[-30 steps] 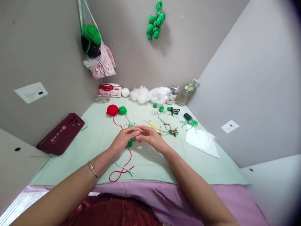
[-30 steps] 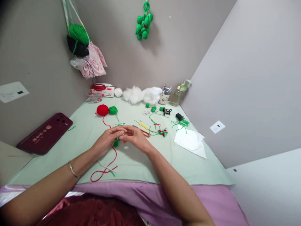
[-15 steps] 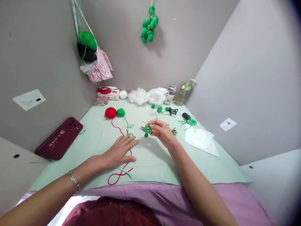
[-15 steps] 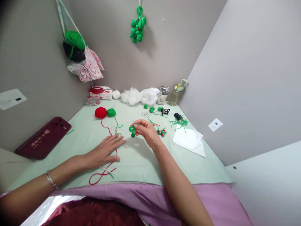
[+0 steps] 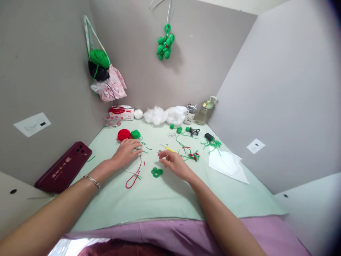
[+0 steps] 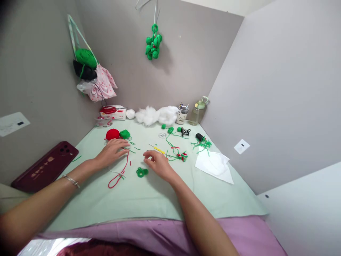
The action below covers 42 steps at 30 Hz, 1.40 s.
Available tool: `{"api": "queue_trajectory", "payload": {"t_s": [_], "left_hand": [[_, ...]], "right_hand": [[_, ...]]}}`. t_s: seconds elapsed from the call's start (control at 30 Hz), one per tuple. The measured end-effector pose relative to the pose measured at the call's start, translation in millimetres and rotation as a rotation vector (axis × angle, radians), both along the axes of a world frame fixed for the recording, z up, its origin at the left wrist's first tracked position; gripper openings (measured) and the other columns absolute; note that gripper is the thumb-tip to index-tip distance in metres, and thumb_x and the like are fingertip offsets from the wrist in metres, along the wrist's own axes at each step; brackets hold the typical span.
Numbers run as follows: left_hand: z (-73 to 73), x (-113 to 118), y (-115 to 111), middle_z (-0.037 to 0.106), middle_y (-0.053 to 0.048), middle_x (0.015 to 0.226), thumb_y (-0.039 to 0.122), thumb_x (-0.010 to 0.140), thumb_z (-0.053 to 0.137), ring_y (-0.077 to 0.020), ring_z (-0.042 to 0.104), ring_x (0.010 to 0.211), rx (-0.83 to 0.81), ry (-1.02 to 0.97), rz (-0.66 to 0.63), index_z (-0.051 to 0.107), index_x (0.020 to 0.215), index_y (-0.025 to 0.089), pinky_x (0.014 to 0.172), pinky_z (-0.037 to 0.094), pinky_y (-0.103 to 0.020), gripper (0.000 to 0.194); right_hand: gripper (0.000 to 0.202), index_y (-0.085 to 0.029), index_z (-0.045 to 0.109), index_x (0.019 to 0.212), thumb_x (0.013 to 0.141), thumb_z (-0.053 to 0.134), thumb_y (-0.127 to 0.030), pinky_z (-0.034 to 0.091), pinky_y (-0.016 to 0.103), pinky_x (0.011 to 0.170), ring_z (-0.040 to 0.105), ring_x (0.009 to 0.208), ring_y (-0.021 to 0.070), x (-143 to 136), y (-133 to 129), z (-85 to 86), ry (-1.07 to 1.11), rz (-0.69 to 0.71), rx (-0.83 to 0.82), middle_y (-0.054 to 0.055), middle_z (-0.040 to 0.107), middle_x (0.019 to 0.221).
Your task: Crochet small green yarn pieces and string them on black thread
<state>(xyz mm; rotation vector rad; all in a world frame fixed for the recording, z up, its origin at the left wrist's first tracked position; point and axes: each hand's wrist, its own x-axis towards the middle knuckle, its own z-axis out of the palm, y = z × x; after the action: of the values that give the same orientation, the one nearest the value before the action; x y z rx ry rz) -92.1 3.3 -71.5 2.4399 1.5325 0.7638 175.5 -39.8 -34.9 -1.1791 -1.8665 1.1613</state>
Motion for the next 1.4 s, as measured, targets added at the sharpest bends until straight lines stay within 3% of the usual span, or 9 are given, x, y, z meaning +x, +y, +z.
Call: {"api": "queue_trajectory", "payload": {"t_s": [0.07,0.23,0.4,0.5,0.6,0.77,0.93,1.13,1.4], "left_hand": [[7.3,3.8,-10.5,0.072,-0.006,0.116,0.044,0.093,0.053,-0.0297,0.057,0.116,0.044,-0.053,0.008,0.073,0.087,0.024,0.105,0.034,-0.050,0.029],[21.9,9.2,-29.3,0.073,-0.004,0.105,0.040,0.092,0.057,-0.0279,0.058,0.105,0.067,-0.197,0.052,0.071,0.079,0.024,0.097,0.035,-0.047,0.025],[25.4,16.8,-39.2,0.071,-0.003,0.102,0.035,0.094,0.056,-0.0248,0.058,0.104,0.058,-0.396,0.042,0.067,0.082,0.023,0.099,0.038,-0.043,0.021],[22.4,21.2,-45.2,0.070,-0.003,0.105,0.031,0.094,0.056,-0.0241,0.058,0.107,0.036,-0.477,0.055,0.067,0.096,0.025,0.100,0.040,-0.042,0.013],[19.9,21.2,-47.7,0.068,-0.004,0.111,0.029,0.094,0.057,-0.0239,0.058,0.111,0.039,-0.544,0.085,0.067,0.106,0.026,0.100,0.044,-0.041,0.016],[17.7,11.8,-42.3,0.067,-0.005,0.109,0.025,0.096,0.053,-0.0230,0.059,0.109,0.102,-0.583,0.094,0.066,0.107,0.025,0.098,0.046,-0.041,0.018],[15.4,-2.3,-33.0,0.067,-0.006,0.109,0.022,0.095,0.052,-0.0227,0.058,0.109,0.164,-0.599,0.155,0.065,0.105,0.025,0.098,0.047,-0.040,0.017],[15.3,-8.7,-27.1,0.067,-0.005,0.108,0.018,0.095,0.051,-0.0217,0.057,0.109,0.169,-0.606,0.200,0.064,0.105,0.024,0.097,0.047,-0.039,0.017],[14.9,-11.8,-24.0,0.068,-0.006,0.107,0.021,0.095,0.051,-0.0246,0.058,0.109,0.130,-0.629,0.222,0.065,0.104,0.025,0.099,0.046,-0.042,0.017]], "right_hand": [[0.014,-0.018,0.069,0.084,0.083,0.059,-0.027,0.036,0.026,0.063,0.048,0.064,0.0111,-3.1,-0.4,-3.5,-0.069,-0.091,0.090,0.003,0.068,0.084],[0.029,-0.016,0.063,0.066,0.085,0.058,-0.038,0.028,0.025,0.053,0.037,0.053,0.0095,-6.7,10.6,5.1,-0.055,-0.075,-0.024,-0.001,0.059,0.060],[0.018,-0.016,0.070,0.079,0.082,0.061,-0.032,0.036,0.024,0.058,0.049,0.060,0.0110,-29.0,54.5,55.6,-0.091,0.012,0.126,0.001,0.065,0.068],[0.018,-0.015,0.073,0.079,0.080,0.062,-0.030,0.036,0.024,0.057,0.048,0.058,0.0102,-63.3,95.6,87.5,-0.069,0.052,0.231,0.001,0.066,0.068],[0.018,-0.015,0.075,0.082,0.079,0.063,-0.028,0.037,0.023,0.054,0.047,0.055,0.0091,-109.4,141.6,104.1,0.006,0.053,0.264,0.000,0.068,0.068],[0.021,-0.017,0.078,0.089,0.082,0.062,-0.028,0.045,0.023,0.064,0.060,0.067,0.0125,-184.2,215.0,112.4,0.049,-0.084,0.341,0.002,0.072,0.076],[0.019,-0.020,0.077,0.094,0.083,0.063,-0.027,0.048,0.028,0.082,0.067,0.089,0.0181,-232.9,264.7,121.4,0.025,-0.244,0.381,0.005,0.076,0.092],[0.015,-0.021,0.076,0.087,0.080,0.064,-0.026,0.048,0.033,0.087,0.067,0.090,0.0198,-259.4,283.5,119.7,-0.024,-0.313,0.362,0.005,0.075,0.092],[0.015,-0.016,0.070,0.089,0.082,0.061,-0.024,0.048,0.037,0.090,0.065,0.092,0.0196,-265.7,294.9,115.7,-0.014,-0.317,0.322,0.006,0.070,0.090]]}}
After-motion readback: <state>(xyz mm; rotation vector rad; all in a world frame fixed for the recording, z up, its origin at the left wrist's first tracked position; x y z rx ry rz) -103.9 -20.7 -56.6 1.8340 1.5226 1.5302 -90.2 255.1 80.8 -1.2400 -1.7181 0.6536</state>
